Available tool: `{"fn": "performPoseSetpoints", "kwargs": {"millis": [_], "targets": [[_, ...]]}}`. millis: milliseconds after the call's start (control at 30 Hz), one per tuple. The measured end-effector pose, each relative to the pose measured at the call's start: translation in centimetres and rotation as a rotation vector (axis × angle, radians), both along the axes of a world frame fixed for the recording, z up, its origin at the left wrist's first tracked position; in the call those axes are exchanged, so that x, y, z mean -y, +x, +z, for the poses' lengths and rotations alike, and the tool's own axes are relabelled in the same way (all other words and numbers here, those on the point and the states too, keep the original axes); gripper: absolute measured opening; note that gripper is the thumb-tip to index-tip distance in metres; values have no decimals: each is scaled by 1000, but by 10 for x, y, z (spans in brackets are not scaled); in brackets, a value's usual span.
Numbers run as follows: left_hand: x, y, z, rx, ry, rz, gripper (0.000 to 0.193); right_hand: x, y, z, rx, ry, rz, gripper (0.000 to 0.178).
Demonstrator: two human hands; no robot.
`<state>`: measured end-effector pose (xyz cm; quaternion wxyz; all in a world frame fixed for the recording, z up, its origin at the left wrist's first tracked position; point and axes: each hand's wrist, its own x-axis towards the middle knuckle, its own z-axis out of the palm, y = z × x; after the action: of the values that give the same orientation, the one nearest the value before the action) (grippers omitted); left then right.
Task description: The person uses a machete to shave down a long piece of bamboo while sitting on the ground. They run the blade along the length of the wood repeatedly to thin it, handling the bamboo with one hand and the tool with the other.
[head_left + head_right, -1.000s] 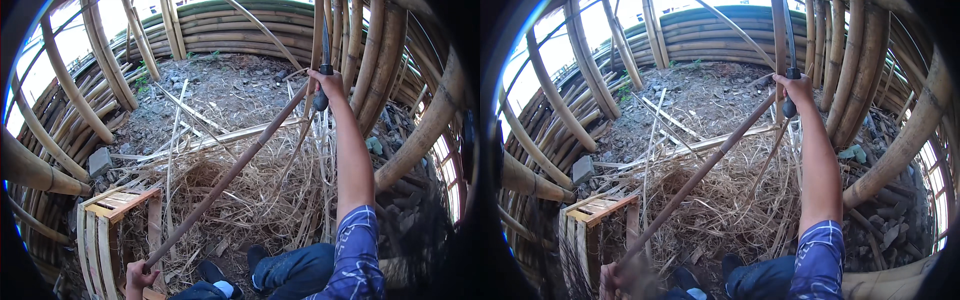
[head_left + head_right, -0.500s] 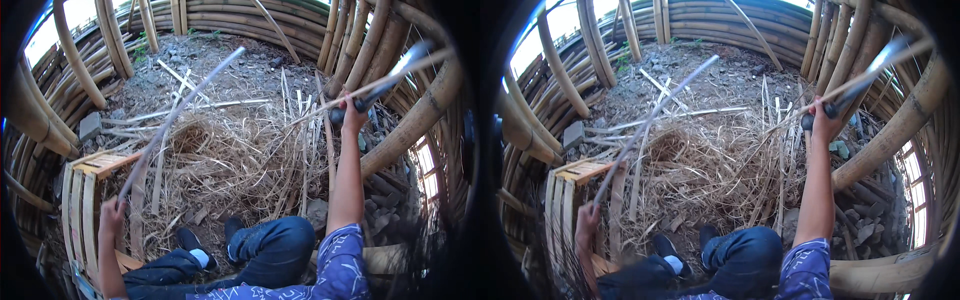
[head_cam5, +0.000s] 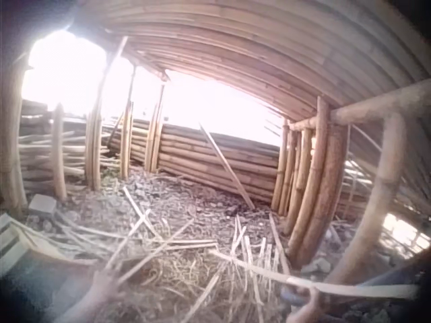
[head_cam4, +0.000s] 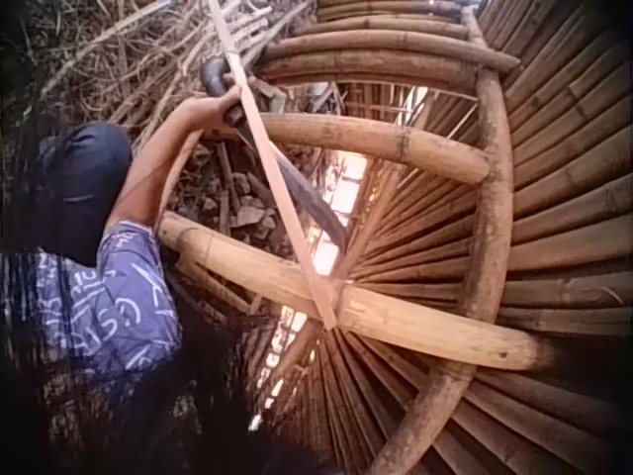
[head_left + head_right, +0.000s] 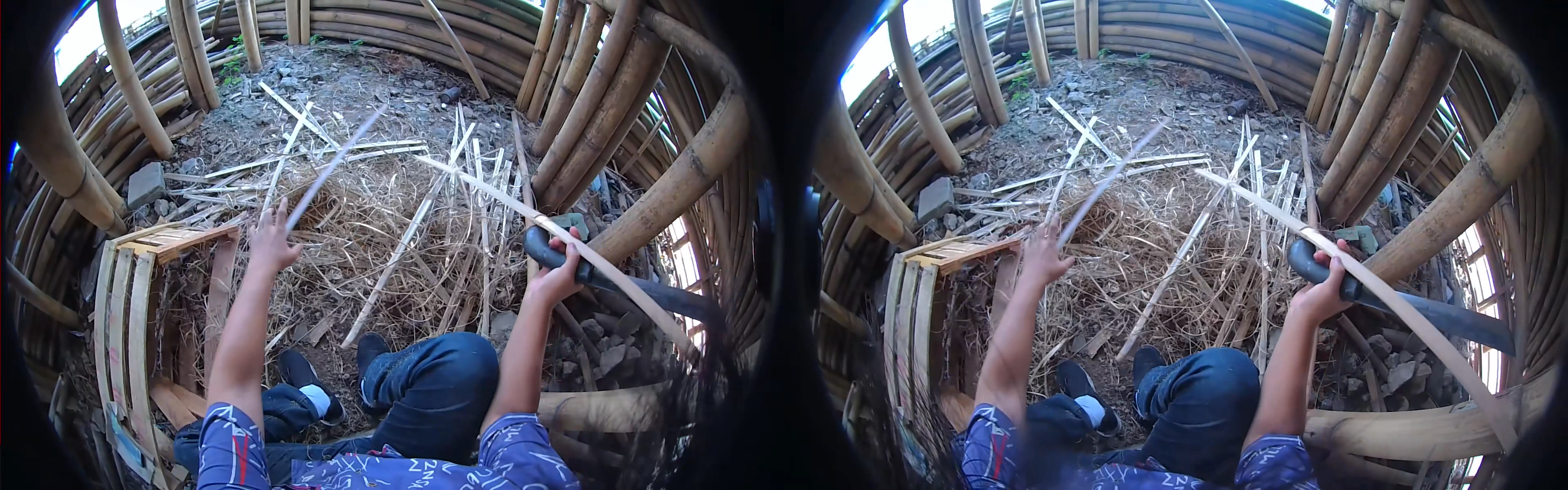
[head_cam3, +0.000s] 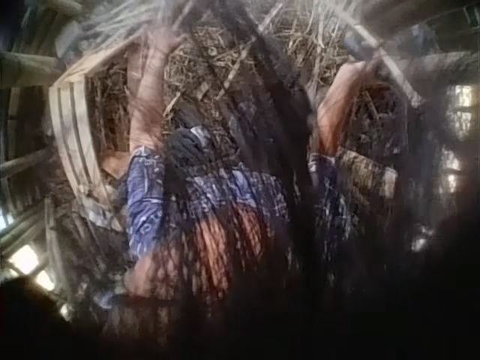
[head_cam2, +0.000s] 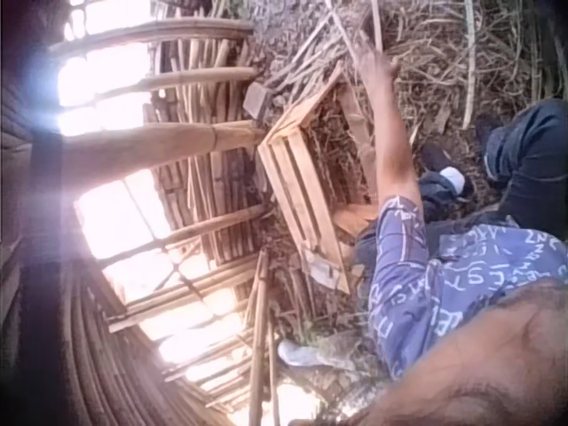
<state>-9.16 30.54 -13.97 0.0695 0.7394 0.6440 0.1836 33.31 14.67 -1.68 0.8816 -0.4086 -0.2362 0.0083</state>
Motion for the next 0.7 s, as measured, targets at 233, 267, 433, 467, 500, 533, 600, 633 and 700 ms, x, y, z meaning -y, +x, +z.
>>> {"fn": "performPoseSetpoints", "kwargs": {"millis": [233,267,433,467,500,533,600,633,700], "targets": [[30,68,36,483,-355,-248,78,-7,-59,13,37,29,163,26],[45,83,60,674,-404,-298,74,-8,-59,8,119,22,191,25],[148,127,186,804,144,-765,59,-17,-63,-14,304,-79,295,26],[168,125,200,781,297,-838,67,-26,-62,-31,275,-121,377,25],[184,136,214,841,336,-962,72,-28,-47,-35,277,-170,430,25],[200,148,227,878,394,-1079,78,-28,-30,-40,306,-217,445,28],[226,170,238,769,645,-1044,78,-33,-38,-37,354,-246,448,33],[233,187,241,765,835,-995,68,-30,-59,-27,380,-226,430,34],[250,216,253,868,930,-815,48,-32,-62,-28,390,-262,459,35]]}}
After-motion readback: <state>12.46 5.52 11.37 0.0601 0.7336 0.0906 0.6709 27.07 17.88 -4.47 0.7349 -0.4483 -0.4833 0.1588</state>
